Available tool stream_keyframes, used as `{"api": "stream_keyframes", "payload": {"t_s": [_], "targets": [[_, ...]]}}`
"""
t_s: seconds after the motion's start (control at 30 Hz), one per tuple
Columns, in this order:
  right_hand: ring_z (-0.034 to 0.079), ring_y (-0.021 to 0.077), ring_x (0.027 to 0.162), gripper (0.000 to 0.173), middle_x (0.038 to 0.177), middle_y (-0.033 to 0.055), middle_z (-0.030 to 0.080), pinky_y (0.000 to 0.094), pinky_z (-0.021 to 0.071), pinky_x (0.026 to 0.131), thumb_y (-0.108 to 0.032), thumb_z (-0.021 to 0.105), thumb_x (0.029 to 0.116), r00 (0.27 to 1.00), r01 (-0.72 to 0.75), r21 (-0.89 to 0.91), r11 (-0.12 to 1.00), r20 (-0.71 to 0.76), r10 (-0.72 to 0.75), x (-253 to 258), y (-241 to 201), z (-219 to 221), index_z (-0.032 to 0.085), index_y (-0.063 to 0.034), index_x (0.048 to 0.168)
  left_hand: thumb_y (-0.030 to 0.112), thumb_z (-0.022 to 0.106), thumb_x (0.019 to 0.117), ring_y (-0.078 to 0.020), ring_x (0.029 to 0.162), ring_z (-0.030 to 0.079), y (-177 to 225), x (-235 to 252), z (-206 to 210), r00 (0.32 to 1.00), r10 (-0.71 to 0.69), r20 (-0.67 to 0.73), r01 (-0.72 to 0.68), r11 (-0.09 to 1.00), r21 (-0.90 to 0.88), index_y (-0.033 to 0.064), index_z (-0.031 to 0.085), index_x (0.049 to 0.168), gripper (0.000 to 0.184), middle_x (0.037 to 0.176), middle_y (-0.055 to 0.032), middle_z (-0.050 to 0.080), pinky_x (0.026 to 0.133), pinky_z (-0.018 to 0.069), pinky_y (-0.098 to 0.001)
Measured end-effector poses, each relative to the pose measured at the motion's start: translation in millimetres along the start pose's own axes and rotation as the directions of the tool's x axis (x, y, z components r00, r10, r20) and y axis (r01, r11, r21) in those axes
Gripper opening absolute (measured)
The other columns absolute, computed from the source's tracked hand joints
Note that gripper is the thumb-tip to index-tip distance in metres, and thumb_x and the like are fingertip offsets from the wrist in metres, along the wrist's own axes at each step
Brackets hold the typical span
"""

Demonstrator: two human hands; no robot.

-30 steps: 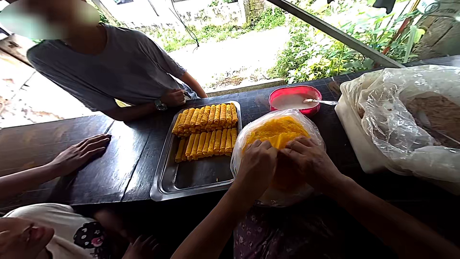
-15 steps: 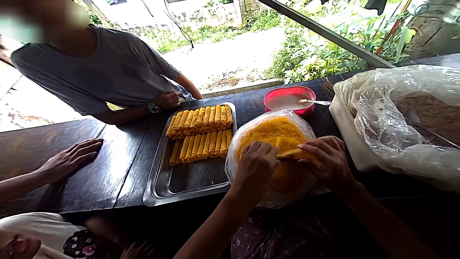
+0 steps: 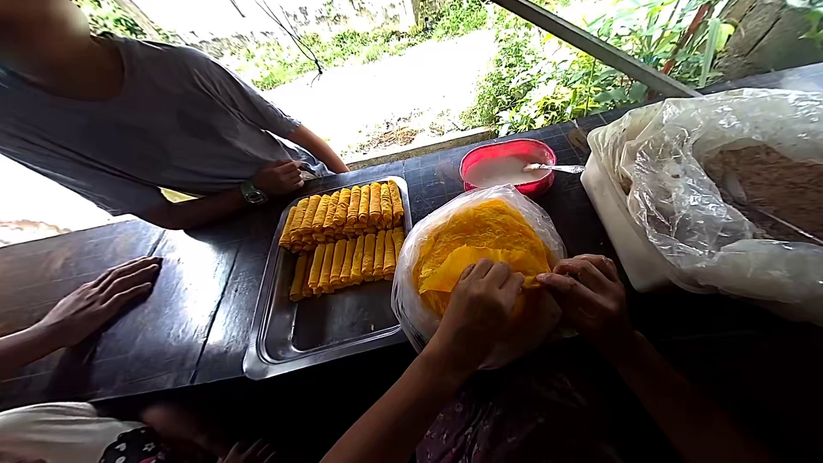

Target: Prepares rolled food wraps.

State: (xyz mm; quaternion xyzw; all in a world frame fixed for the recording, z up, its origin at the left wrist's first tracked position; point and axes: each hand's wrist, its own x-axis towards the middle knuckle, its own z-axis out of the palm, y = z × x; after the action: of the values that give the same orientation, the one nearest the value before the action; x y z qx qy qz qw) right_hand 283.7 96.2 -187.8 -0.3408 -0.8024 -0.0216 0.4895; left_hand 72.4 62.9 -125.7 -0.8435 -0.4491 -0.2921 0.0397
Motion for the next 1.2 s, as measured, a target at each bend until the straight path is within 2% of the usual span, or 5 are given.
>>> {"api": "stream_keyframes", "payload": {"t_s": [0.27,0.5,0.67,0.83,1.2], "targets": [[0.065,0.0153,0.093,0.016,0.091,0.0049,0.071,0.0268,0.0501,0.088,-0.016,0.062,0.0999,0.994,-0.099,0.086,0.991,-0.029,0.102,2,-14,-3,0.078,-0.0137,0.101,0.007,0.060,0.0967,-0.0260,0.095,0.069,1,-9,2,0.998,0.053,-0.019,-0.051,0.995,0.091,0.0189,0.078,0.114,0.028,0.098,-0.0070,0.072,0.086,0.0556,-0.0386],[0.069,0.0219,0.106,0.016,0.104,0.0110,0.075,0.0305,0.0532,0.099,-0.010,0.059,0.0998,1.000,0.025,0.074,0.997,-0.004,-0.025,25,-35,8,0.075,-0.0094,0.100,0.011,0.058,0.1001,-0.0264,0.100,0.071,-8,-2,-17,0.998,-0.007,0.060,0.010,0.999,-0.051,0.0051,0.074,0.111,0.020,0.104,-0.0105,0.074,0.091,0.0568,-0.0371],[0.072,0.0212,0.099,0.024,0.099,0.0058,0.078,0.0315,0.0551,0.096,-0.006,0.054,0.1002,0.993,0.024,0.001,1.000,0.120,-0.024,36,-46,11,0.076,-0.0076,0.110,0.021,0.064,0.0977,-0.0263,0.095,0.071,-30,-9,-45,0.987,-0.074,0.140,0.070,0.997,0.033,0.0063,0.077,0.103,0.020,0.098,-0.0094,0.073,0.086,0.0576,-0.0396],[0.071,0.0280,0.096,0.028,0.098,0.0100,0.074,0.0407,0.0574,0.087,-0.024,0.055,0.1023,0.944,-0.030,-0.062,0.998,0.326,0.049,57,-64,6,0.076,-0.0071,0.108,0.020,0.069,0.0935,-0.0287,0.090,0.070,-29,-14,-49,0.980,-0.115,0.162,0.110,0.993,0.039,0.0044,0.077,0.108,0.023,0.095,-0.0116,0.071,0.083,0.0580,-0.0404],[0.069,0.0194,0.095,0.018,0.098,0.0047,0.074,0.0313,0.0554,0.086,-0.016,0.061,0.0958,0.912,-0.022,0.240,0.971,0.402,-0.079,63,-46,19,0.078,-0.0107,0.098,0.019,0.072,0.0904,-0.0265,0.078,0.068,-17,-16,-46,0.980,-0.140,0.144,0.117,0.981,0.157,0.0051,0.073,0.091,0.014,0.081,-0.0088,0.067,0.069,0.0542,-0.0400]]}}
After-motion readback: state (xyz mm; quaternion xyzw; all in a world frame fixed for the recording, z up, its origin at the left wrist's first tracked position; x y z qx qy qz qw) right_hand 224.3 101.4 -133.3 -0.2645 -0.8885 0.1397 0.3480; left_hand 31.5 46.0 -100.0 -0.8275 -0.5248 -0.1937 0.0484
